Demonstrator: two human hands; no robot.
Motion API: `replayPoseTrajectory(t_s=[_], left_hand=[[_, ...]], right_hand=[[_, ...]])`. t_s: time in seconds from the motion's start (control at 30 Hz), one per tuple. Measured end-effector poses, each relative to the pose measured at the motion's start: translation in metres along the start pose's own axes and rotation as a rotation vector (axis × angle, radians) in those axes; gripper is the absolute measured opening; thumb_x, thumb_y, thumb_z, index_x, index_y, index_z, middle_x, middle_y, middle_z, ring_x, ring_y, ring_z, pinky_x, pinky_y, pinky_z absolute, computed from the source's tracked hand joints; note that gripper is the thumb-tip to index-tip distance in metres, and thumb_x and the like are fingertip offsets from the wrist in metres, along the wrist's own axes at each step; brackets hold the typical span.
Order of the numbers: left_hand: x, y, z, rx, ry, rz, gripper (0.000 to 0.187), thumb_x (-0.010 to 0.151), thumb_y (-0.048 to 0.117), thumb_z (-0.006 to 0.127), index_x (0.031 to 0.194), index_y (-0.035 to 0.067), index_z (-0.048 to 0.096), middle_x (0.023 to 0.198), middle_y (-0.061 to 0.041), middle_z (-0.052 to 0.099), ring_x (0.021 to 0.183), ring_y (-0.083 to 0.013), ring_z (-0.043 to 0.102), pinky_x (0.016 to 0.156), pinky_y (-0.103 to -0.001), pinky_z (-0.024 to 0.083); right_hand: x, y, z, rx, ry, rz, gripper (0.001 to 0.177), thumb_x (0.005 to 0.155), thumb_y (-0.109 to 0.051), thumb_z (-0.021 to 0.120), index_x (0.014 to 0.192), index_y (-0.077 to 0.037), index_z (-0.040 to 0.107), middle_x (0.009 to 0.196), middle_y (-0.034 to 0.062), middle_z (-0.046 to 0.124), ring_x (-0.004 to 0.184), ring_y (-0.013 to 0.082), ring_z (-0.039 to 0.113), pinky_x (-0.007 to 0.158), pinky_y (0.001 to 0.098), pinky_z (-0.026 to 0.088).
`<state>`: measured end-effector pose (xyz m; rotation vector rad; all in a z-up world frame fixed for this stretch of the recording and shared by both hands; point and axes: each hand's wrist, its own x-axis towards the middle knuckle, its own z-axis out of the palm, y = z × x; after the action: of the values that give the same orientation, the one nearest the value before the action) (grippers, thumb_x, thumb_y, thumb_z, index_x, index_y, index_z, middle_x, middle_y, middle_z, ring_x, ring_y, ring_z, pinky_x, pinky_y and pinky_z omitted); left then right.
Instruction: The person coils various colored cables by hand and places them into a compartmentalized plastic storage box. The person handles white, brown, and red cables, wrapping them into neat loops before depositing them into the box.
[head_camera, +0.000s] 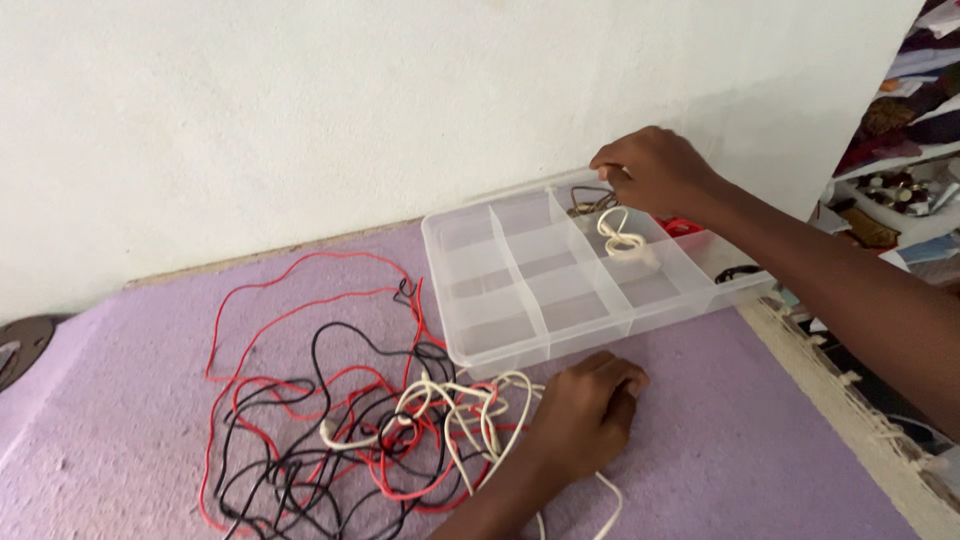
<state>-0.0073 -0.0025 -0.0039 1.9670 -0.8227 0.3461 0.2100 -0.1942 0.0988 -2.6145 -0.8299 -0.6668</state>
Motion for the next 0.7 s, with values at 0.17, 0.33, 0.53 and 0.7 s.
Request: replayPoseTrajectory(t_s=[0.17, 0.33, 0.53, 0.7], left_hand=[[0.004, 0.004, -0.008, -0.145, -0.044, -0.067, 0.02, 0.091, -0.007, 0.056, 0.106, -0.002, 0.069, 0.095, -0.014, 0.073, 0.083, -0.0248, 0.074, 0.075, -0.035, 0.06], [0.014, 0.014, -0.023, -0.398, -0.01, -0.226, 0.019, 0.102, 0.001, 0.055, 0.115, -0.004, 0.067, 0.09, -0.011, 0.072, 0.08, -0.0149, 0.07, 0.072, -0.031, 0.061], [0.009, 0.028, -0.055, -0.258, 0.073, -0.167, 0.02, 0.102, 0.007, 0.056, 0.116, -0.002, 0.068, 0.09, -0.01, 0.075, 0.078, -0.0133, 0.074, 0.07, -0.029, 0.063], [0.0, 0.022, -0.08, -0.043, 0.155, -0.153, 0.019, 0.1, 0.009, 0.059, 0.112, -0.001, 0.07, 0.087, -0.011, 0.076, 0.075, -0.0148, 0.077, 0.065, -0.029, 0.062]], right_hand=[[-0.058, -0.05, -0.023, 0.221, 0.255, -0.099, 0.018, 0.093, -0.006, 0.067, 0.107, -0.005, 0.078, 0.095, 0.0125, 0.079, 0.068, 0.0202, 0.074, 0.063, 0.0344, 0.059], [-0.125, -0.094, -0.036, 0.447, 0.317, -0.07, 0.017, 0.095, -0.001, 0.065, 0.108, -0.001, 0.075, 0.093, 0.0129, 0.079, 0.08, 0.0169, 0.078, 0.062, 0.0263, 0.063], [-0.171, -0.117, -0.002, 0.656, 0.115, 0.038, 0.02, 0.087, 0.002, 0.064, 0.103, -0.002, 0.076, 0.082, 0.01, 0.079, 0.071, 0.0157, 0.08, 0.062, 0.0259, 0.066], [-0.184, -0.144, 0.018, 0.548, -0.044, -0.11, 0.014, 0.084, -0.003, 0.074, 0.098, -0.004, 0.078, 0.091, 0.007, 0.079, 0.076, 0.0187, 0.077, 0.066, 0.0317, 0.061]])
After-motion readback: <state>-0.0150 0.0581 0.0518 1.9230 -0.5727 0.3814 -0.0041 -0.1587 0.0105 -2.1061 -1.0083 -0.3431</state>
